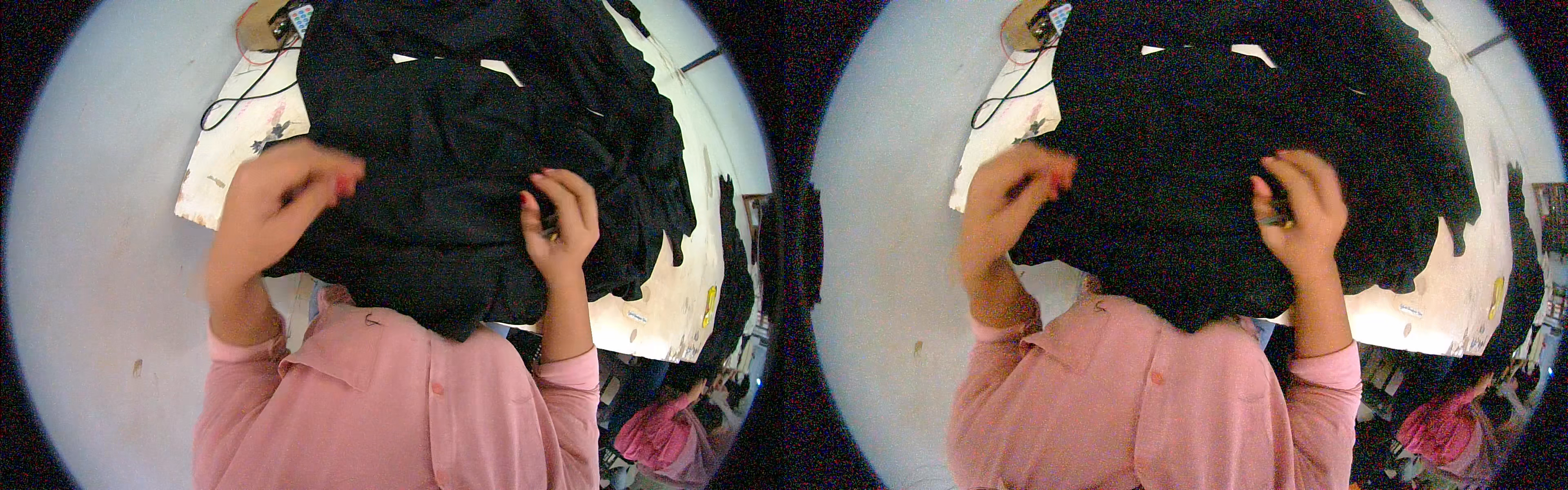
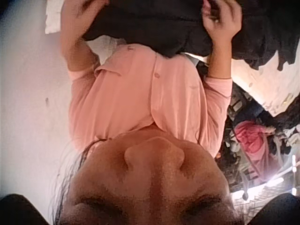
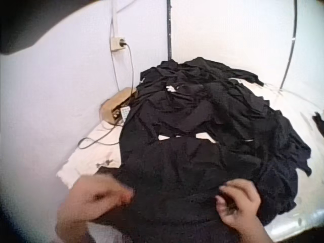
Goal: The person uses a small pair of scissors to cut a black fabric garment with white floral patterns on a table. They repeatedly lift, fold, and trim sections of the fabric, handling it one piece at a time.
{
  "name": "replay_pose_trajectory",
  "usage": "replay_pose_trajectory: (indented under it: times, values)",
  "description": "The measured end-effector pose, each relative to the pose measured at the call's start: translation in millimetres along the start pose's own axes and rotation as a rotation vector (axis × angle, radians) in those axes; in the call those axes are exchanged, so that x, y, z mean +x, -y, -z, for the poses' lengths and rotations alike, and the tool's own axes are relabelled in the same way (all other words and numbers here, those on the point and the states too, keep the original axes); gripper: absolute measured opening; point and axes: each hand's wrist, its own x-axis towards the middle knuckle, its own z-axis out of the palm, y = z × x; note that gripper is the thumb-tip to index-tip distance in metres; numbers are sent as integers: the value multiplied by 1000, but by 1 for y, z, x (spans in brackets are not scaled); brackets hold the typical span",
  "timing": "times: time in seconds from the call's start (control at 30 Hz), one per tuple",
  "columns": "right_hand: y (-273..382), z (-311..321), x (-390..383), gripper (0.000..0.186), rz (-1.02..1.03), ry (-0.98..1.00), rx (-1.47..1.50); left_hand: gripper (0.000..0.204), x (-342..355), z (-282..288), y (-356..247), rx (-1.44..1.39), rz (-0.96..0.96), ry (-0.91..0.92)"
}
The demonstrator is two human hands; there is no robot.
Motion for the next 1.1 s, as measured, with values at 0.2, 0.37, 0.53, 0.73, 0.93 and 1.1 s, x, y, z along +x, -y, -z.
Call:
replay_pose_trajectory:
  times: [0.2,0.37,0.53,0.73,0.93,1.1]
  values:
    - [17,-13,1,58,-196,488,-155,96,15,-47,52,812,125,-64]
    - [18,-3,-7,66,-256,405,-181,124,6,-35,68,802,334,-6]
    - [38,13,-13,53,-176,622,-1,75,39,-26,31,844,32,-51]
    - [47,8,-25,37,-68,649,15,39,121,-123,16,455,-496,331]
    - [51,16,-48,30,-222,594,100,45,131,-158,31,615,-357,255]
    - [55,15,-48,31,-248,507,136,45,135,-158,36,623,-375,233]
